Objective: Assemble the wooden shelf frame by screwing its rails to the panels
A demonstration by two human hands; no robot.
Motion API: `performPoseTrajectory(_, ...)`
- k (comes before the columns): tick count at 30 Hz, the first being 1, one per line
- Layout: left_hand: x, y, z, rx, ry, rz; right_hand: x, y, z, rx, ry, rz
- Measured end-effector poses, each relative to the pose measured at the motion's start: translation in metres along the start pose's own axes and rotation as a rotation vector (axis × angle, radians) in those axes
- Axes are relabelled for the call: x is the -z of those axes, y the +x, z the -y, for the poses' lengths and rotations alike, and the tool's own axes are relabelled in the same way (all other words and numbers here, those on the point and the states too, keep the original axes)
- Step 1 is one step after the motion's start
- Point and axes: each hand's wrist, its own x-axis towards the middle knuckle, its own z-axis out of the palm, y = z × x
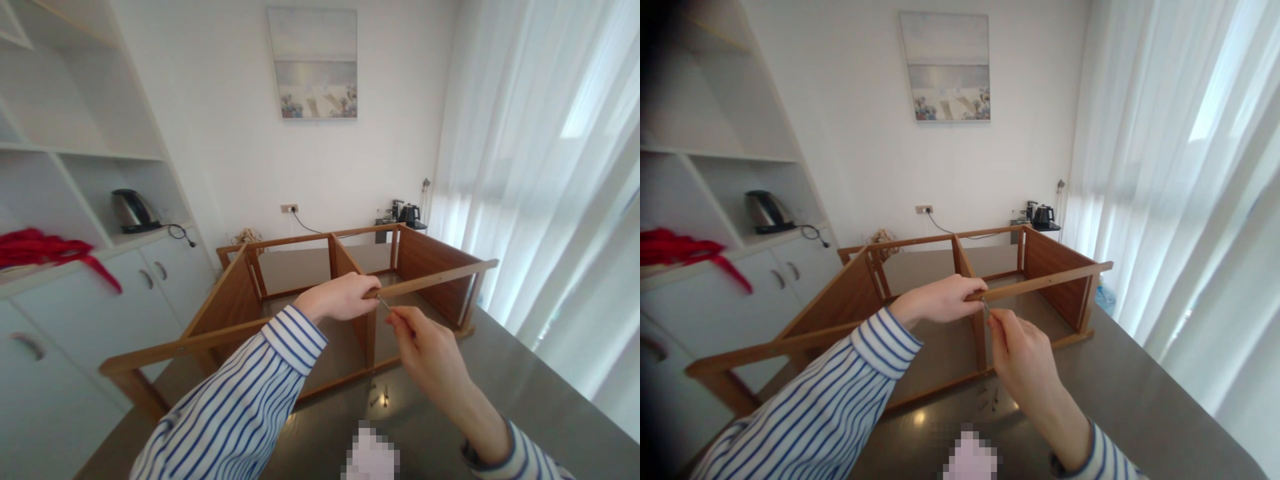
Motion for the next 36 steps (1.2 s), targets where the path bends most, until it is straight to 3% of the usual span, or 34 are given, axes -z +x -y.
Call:
performPoseTrajectory(7,0.002,-0.001,-0.003,0.02,0.0,0.012,-0.012,-0.001,0.015,-0.439,0.526,-0.005)
performPoseTrajectory(12,0.003,-0.001,-0.004,0.014,-0.001,0.013,-0.014,0.002,0.018,-0.503,0.73,0.007)
performPoseTrajectory(17,0.001,-0.001,-0.002,0.024,0.002,0.001,-0.003,-0.001,0.005,-0.279,0.443,0.144)
performPoseTrajectory(23,0.002,-0.001,-0.004,0.021,0.008,0.006,0.022,0.003,-0.003,0.3,-0.186,0.144)
performPoseTrajectory(26,0.002,-0.001,-0.005,0.026,0.005,0.004,0.028,0.009,-0.004,0.494,-0.379,0.122)
performPoseTrajectory(31,0.003,-0.002,-0.006,0.043,0.006,0.016,0.025,0.013,-0.005,0.564,-0.451,0.042)
performPoseTrajectory(36,0.004,-0.002,-0.007,0.041,0.005,0.01,0.012,0.009,-0.003,0.446,-0.389,-0.035)
